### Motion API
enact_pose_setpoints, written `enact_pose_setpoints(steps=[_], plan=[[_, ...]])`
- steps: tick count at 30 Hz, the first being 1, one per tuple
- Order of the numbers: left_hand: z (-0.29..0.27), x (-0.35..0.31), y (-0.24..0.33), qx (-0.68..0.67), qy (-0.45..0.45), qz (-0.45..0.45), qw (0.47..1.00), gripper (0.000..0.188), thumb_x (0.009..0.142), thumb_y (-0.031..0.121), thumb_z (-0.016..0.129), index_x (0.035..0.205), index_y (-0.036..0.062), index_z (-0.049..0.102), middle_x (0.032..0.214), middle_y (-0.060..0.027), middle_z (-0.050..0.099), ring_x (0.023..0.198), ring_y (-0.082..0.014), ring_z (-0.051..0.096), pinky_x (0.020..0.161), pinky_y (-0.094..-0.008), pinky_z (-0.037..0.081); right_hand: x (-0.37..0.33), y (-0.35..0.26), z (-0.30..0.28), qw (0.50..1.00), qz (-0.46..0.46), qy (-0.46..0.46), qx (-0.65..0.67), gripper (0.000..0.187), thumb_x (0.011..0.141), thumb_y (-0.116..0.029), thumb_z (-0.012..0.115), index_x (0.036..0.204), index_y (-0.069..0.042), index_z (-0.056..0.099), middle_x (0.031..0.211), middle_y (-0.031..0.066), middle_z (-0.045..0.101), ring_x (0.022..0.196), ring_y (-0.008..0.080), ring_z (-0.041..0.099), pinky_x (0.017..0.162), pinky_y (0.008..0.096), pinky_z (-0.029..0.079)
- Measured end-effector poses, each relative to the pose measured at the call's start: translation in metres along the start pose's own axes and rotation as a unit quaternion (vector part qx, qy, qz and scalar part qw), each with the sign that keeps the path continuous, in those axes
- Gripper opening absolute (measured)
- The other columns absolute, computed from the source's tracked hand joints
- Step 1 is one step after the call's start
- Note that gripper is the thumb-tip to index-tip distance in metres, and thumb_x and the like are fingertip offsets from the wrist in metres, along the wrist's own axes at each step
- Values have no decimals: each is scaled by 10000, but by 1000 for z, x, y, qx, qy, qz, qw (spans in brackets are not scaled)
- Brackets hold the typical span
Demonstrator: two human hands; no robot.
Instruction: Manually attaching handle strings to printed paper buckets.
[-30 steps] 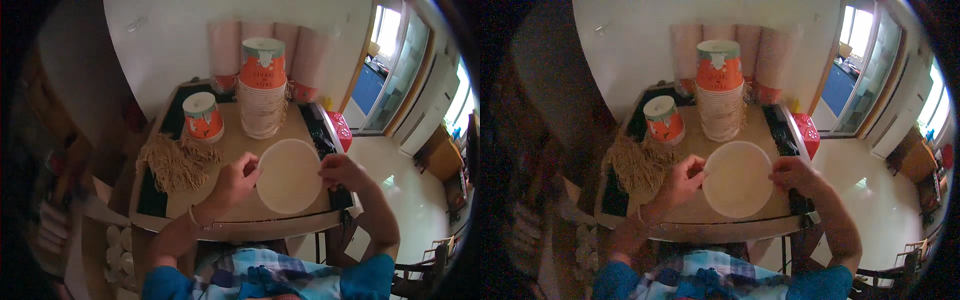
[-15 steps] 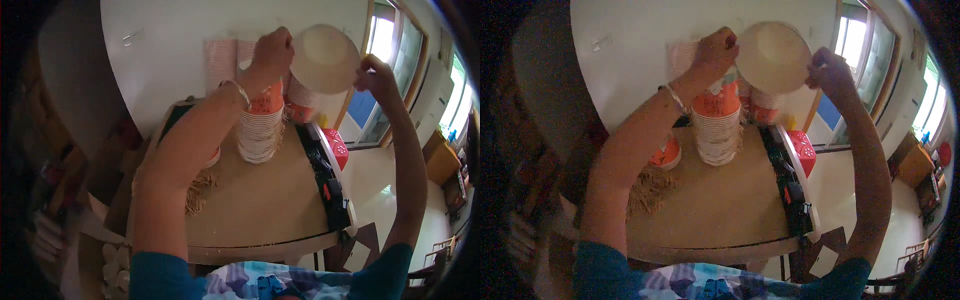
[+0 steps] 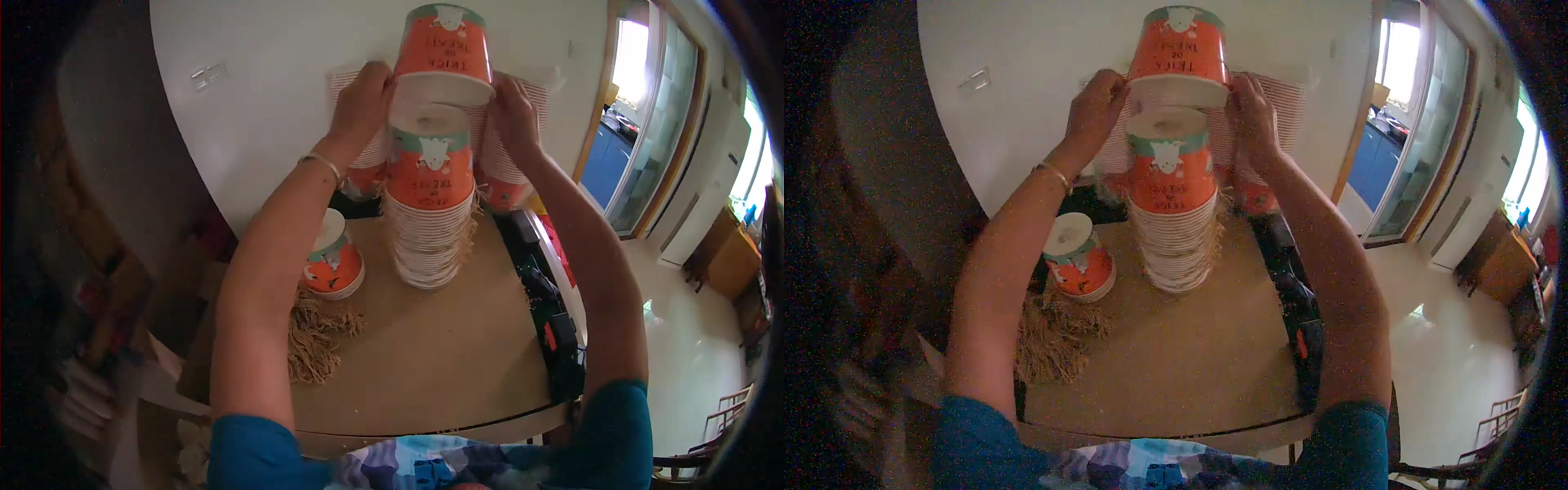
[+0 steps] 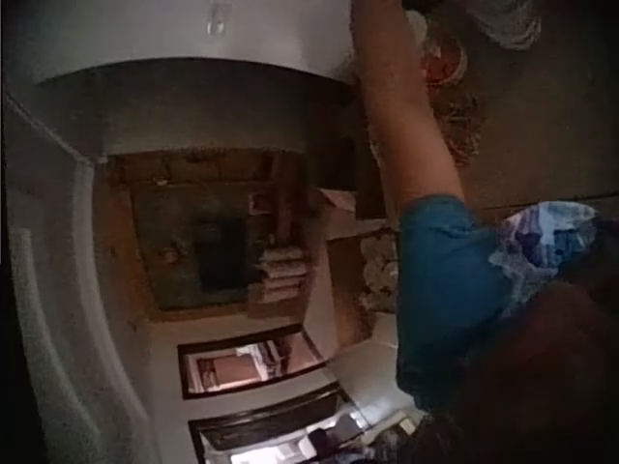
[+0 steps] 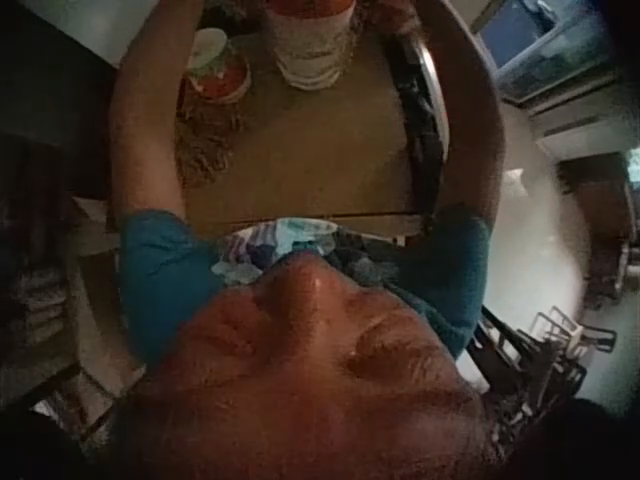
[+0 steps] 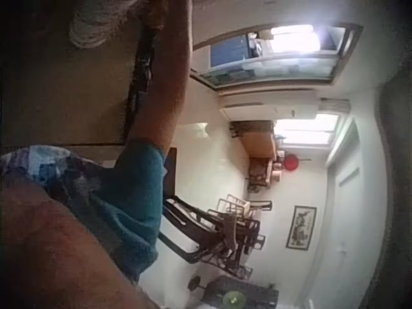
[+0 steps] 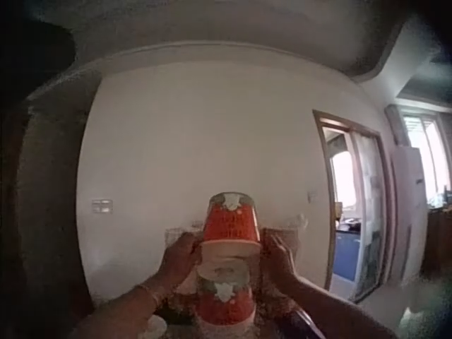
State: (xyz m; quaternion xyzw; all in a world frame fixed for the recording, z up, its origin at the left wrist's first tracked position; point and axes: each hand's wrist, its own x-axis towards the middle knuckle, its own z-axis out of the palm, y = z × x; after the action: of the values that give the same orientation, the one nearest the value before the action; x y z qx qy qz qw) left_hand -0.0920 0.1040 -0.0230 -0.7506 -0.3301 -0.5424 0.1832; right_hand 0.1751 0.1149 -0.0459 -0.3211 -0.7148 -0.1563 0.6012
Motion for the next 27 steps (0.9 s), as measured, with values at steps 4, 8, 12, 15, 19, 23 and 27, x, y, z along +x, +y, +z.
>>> enact_pose_setpoints(steps=[4, 8, 12, 15, 19, 23, 27], plan=[[0, -33, -15, 47, -2, 18, 999, 111, 884, 85, 611, 963, 36, 549, 963, -145, 606, 880, -351, 622, 733, -429, 506, -29, -11, 13, 1000, 22, 3, 16, 128, 865, -25, 582, 982, -45, 533, 912, 138, 553, 779, 339, 571, 701, 367, 481], [1, -56, -13, 31, -34, 0, 999, 125, 883, 57, 598, 991, 37, 538, 1013, -141, 595, 933, -341, 616, 775, -403, 509, -45, -11, 14, 999, 32, -34, 19, 112, 875, -31, 573, 977, -45, 529, 925, 140, 546, 784, 337, 575, 704, 361, 484], [3, -76, -12, -8, -1, 33, 999, 178, 860, 35, 586, 1010, 46, 491, 984, -177, 560, 889, -411, 580, 702, -469, 487, -57, -14, 19, 999, 25, -38, 15, 102, 874, -8, 552, 961, -36, 507, 894, 142, 512, 772, 327, 561, 696, 358, 486], [2, -88, -10, 9, 8, 15, 1000, 178, 852, 30, 590, 997, 43, 487, 971, -164, 558, 893, -399, 580, 720, -451, 489, -65, -3, 23, 991, 80, -59, 90, 146, 846, -1, 554, 971, -38, 489, 919, 149, 506, 821, 368, 553, 690, 415, 475], [3, -99, -9, -8, -12, 14, 1000, 201, 829, 9, 596, 994, 42, 485, 976, -153, 563, 892, -391, 585, 731, -444, 495, -71, -2, 20, 997, 39, -66, 24, 195, 821, 6, 558, 997, -44, 490, 962, 163, 519, 879, 425, 558, 702, 469, 474], [4, -104, -9, -6, -8, 55, 998, 209, 811, -14, 595, 985, 32, 488, 974, -163, 560, 888, -387, 587, 722, -434, 503, -79, 0, 27, 998, 38, -41, 28, 209, 813, 72, 554, 992, -32, 525, 861, 108, 491, 785, 229, 543, 711, 310, 471], [4, -112, -7, -7, -13, 68, 998, 194, 807, -30, 587, 974, 19, 500, 983, -165, 563, 888, -381, 589, 722, -425, 509, -91, 0, 26, 997, 50, -52, 30, 227, 806, 64, 576, 1008, -30, 530, 918, 124, 527, 822, 255, 563, 741, 321, 478]])
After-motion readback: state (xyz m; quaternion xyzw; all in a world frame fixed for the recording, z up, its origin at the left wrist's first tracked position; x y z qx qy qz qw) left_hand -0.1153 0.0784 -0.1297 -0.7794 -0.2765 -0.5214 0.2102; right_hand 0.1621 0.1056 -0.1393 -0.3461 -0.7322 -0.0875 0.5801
